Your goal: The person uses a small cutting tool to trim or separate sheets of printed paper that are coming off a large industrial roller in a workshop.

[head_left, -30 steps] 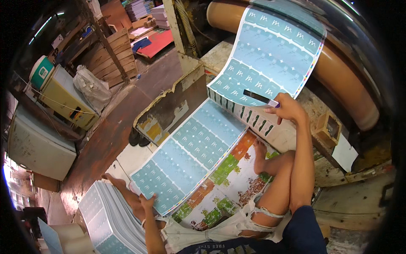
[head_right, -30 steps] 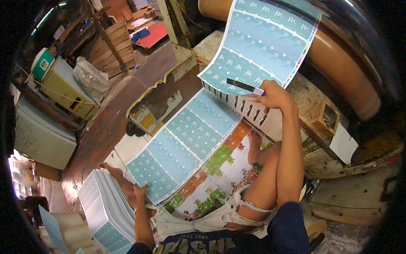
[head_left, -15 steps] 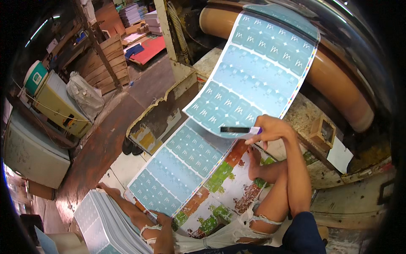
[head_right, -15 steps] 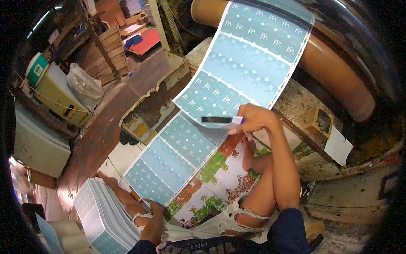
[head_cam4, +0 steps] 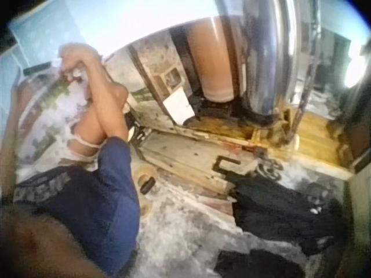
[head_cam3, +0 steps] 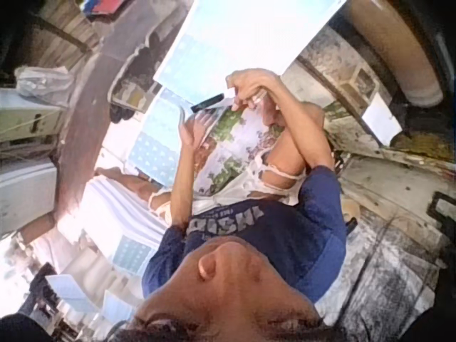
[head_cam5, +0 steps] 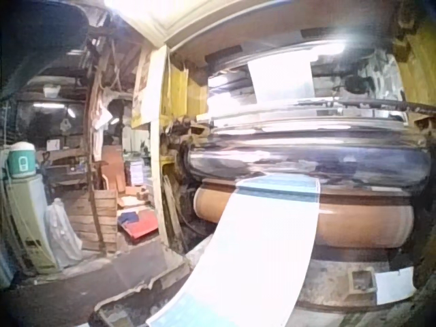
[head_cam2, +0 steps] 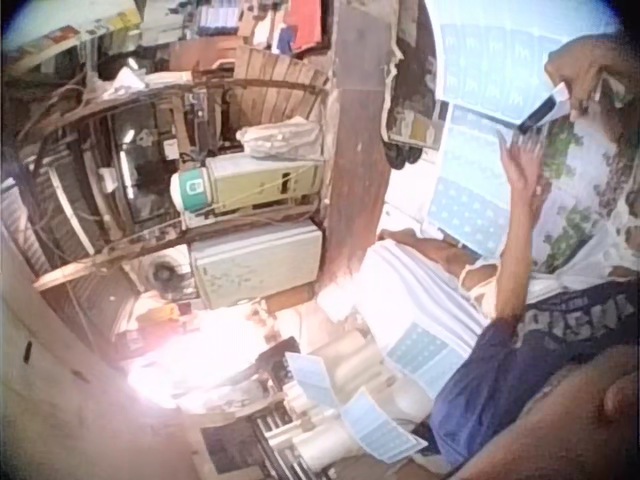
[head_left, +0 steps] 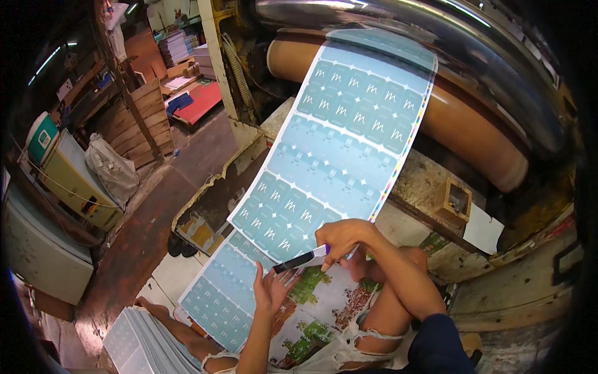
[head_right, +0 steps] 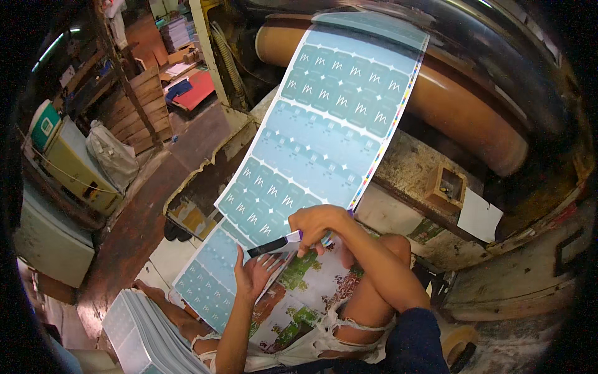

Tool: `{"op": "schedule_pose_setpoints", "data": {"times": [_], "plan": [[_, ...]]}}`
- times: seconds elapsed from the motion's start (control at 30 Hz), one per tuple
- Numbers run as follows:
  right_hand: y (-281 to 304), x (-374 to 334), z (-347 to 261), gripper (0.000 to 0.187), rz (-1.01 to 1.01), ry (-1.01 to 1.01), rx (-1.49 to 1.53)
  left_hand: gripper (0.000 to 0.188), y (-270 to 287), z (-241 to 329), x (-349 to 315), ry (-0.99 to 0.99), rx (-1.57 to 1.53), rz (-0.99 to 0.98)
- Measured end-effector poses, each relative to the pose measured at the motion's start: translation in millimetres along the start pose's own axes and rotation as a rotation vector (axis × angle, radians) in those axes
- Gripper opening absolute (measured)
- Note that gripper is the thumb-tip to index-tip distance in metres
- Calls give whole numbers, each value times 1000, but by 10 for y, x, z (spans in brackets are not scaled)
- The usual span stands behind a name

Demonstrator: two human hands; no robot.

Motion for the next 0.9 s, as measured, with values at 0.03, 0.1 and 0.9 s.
{"op": "schedule_pose_setpoints", "data": {"times": [0.03,0.1,0.9], "plan": [[6,-7,19,43,-60,-49,37,66,-335,59,83,-5,-76,-72],[28,31,43,35,-72,7,29,57,-456,80,274,-31,-49,-20],[-328,164,454,31,595,54,556,58,2400,-90,-902,-67,395,344]]}}
Point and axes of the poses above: each hand's wrist, its own x-axis towards the middle knuckle, its own y-axis out of the back of the hand, z = x × y, the point moved 7 cm from there along x, towards the middle knuckle, and after that the axes turned 7 degrees about x, right-handed, at the moved point
